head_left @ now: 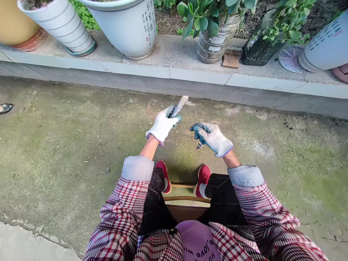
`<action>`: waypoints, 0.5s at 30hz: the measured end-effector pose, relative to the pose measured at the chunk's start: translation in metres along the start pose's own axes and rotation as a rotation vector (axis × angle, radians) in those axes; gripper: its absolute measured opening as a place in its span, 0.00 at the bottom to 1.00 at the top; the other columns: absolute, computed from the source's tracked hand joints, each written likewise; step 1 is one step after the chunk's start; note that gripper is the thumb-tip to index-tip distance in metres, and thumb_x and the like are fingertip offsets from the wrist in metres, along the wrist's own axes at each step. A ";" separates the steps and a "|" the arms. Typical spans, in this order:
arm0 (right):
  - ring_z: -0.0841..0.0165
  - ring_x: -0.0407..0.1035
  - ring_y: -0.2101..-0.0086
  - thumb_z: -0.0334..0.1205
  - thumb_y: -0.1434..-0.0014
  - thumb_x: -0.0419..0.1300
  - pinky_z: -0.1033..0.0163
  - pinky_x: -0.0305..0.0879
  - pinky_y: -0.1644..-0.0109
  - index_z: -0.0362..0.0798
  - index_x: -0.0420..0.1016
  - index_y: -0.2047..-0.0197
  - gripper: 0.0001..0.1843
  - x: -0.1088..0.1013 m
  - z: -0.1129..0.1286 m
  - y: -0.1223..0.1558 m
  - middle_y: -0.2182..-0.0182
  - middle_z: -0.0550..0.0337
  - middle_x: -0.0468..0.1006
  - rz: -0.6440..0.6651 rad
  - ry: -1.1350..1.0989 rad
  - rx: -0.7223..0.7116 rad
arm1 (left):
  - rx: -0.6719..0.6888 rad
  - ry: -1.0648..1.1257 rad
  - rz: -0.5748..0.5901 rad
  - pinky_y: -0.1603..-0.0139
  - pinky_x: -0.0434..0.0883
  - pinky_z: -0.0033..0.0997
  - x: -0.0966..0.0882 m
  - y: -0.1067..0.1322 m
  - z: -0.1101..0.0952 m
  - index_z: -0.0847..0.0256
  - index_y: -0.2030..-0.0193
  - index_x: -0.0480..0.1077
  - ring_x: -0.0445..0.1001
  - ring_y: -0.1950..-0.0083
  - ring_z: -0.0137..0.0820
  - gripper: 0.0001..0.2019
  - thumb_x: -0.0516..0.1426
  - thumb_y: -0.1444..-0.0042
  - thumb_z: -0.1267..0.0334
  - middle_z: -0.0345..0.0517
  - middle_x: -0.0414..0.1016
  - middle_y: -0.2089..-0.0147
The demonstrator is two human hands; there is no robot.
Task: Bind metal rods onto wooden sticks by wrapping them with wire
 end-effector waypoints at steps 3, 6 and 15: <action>0.73 0.66 0.77 0.47 0.41 0.60 0.68 0.65 0.76 0.46 0.80 0.61 0.14 -0.003 0.003 0.000 0.73 0.61 0.76 0.016 0.106 -0.031 | -0.001 -0.180 0.145 0.58 0.70 0.36 0.014 0.009 0.007 0.58 0.48 0.76 0.74 0.60 0.35 0.21 0.61 0.51 0.72 0.43 0.81 0.63; 0.72 0.67 0.74 0.44 0.45 0.60 0.66 0.66 0.73 0.46 0.80 0.67 0.11 -0.026 0.003 -0.004 0.74 0.61 0.76 -0.106 0.176 -0.066 | -0.017 -0.206 0.276 0.60 0.69 0.36 0.033 0.024 0.012 0.61 0.58 0.79 0.75 0.63 0.37 0.16 0.64 0.56 0.73 0.42 0.78 0.72; 0.73 0.67 0.77 0.48 0.48 0.63 0.65 0.66 0.74 0.44 0.79 0.65 0.15 -0.043 -0.015 -0.016 0.74 0.60 0.76 -0.194 -0.100 -0.013 | 0.061 0.181 0.169 0.57 0.72 0.36 0.023 0.018 -0.017 0.67 0.37 0.68 0.74 0.58 0.30 0.29 0.62 0.48 0.71 0.55 0.78 0.45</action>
Point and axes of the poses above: each hand's wrist, its own y-axis away from the middle knuckle, its own x-axis out of the palm, z = x × y, the point moved 9 cm from there along -y, towards the middle knuckle
